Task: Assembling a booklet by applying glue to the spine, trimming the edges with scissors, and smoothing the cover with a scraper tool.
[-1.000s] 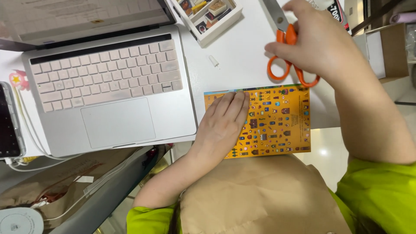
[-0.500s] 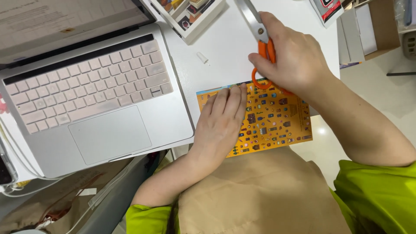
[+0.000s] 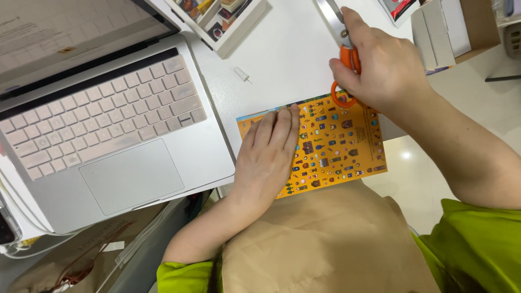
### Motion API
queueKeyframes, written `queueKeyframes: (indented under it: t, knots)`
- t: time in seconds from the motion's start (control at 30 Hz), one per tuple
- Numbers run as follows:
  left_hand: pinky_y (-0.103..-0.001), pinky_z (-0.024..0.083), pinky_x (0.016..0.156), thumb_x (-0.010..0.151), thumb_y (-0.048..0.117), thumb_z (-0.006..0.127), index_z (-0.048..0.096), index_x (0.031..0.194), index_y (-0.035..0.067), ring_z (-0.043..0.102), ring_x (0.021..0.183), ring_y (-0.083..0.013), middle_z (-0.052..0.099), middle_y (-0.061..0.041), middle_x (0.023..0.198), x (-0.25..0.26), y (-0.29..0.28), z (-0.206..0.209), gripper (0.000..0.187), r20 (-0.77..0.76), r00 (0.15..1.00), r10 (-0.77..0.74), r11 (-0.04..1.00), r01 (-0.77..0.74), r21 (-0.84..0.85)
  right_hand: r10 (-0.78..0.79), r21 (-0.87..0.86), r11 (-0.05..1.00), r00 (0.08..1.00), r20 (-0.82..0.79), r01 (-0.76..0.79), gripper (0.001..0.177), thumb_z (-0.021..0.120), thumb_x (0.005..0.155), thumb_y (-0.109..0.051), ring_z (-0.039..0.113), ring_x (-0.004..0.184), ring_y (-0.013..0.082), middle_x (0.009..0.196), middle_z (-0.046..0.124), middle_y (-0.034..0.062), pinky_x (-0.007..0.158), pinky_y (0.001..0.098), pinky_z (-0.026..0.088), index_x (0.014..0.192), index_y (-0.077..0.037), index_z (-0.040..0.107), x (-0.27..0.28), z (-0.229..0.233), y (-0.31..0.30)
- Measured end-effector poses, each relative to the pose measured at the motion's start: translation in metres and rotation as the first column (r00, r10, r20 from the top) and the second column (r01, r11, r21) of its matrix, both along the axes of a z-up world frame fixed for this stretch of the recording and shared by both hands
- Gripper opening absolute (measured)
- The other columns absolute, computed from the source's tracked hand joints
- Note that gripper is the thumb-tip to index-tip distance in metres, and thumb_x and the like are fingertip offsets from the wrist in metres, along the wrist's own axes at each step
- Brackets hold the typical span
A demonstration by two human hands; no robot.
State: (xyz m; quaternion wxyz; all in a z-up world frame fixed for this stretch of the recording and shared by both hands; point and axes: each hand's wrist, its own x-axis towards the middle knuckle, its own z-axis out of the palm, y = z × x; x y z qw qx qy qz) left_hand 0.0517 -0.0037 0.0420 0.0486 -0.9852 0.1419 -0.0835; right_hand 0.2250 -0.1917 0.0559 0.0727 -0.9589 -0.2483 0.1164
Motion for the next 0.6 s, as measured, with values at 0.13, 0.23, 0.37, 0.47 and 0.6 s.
queueKeyframes:
  t: [0.13, 0.23, 0.37, 0.47, 0.6]
  knots:
    - [-0.033, 0.049, 0.105, 0.099, 0.014, 0.044, 0.051, 0.149, 0.007, 0.055, 0.121, -0.0207, 0.055, -0.004, 0.135, 0.000, 0.000, 0.000, 0.051, -0.003, 1.000, -0.005, 1.000, 0.005, 0.012, 0.036, -0.015, 0.999, 0.999, 0.036, -0.036, 0.069, 0.061, 0.099, -0.032, 0.064, 0.064, 0.0460, 0.082, 0.068, 0.0134, 0.054, 0.0569, 0.051, 0.158, -0.003, 0.044, 0.006, -0.003, -0.005]
    - [-0.033, 0.049, 0.105, 0.098, 0.014, 0.045, 0.051, 0.149, 0.007, 0.055, 0.121, -0.0206, 0.055, -0.004, 0.136, 0.000, 0.000, 0.002, 0.052, -0.016, 1.000, -0.002, 1.000, 0.002, 0.012, 0.073, -0.040, 0.997, 0.995, 0.072, -0.070, 0.068, 0.060, 0.099, -0.032, 0.065, 0.064, 0.0416, 0.081, 0.068, 0.0110, 0.051, 0.0542, 0.051, 0.158, -0.001, 0.045, 0.009, -0.009, -0.014]
    - [-0.032, 0.049, 0.105, 0.097, 0.014, 0.045, 0.049, 0.151, 0.008, 0.054, 0.123, -0.0196, 0.054, -0.002, 0.137, 0.000, 0.000, 0.002, 0.054, -0.031, 0.999, 0.011, 1.000, -0.010, 0.030, 0.117, -0.049, 0.993, 0.984, 0.135, -0.111, 0.066, 0.060, 0.100, -0.030, 0.066, 0.068, 0.0373, 0.084, 0.068, 0.0096, 0.049, 0.0513, 0.050, 0.158, 0.001, 0.047, 0.011, -0.011, -0.023]
    - [-0.033, 0.049, 0.106, 0.098, 0.012, 0.044, 0.049, 0.151, 0.007, 0.055, 0.125, -0.0204, 0.054, -0.003, 0.138, -0.001, 0.000, 0.001, 0.053, -0.036, 0.999, 0.010, 1.000, -0.011, -0.008, 0.084, -0.089, 0.993, 0.991, 0.104, -0.075, 0.068, 0.058, 0.101, -0.033, 0.066, 0.065, 0.0406, 0.083, 0.070, 0.0122, 0.050, 0.0536, 0.052, 0.160, -0.002, 0.046, 0.013, -0.012, -0.027]
    - [-0.033, 0.049, 0.106, 0.095, 0.010, 0.045, 0.048, 0.151, 0.007, 0.055, 0.124, -0.0209, 0.055, -0.003, 0.138, -0.001, 0.000, 0.000, 0.056, -0.048, 0.999, 0.014, 1.000, -0.015, -0.010, 0.068, -0.087, 0.994, 0.994, 0.088, -0.061, 0.070, 0.057, 0.100, -0.032, 0.067, 0.065, 0.0423, 0.081, 0.070, 0.0129, 0.048, 0.0536, 0.051, 0.164, -0.004, 0.045, 0.014, -0.004, -0.030]
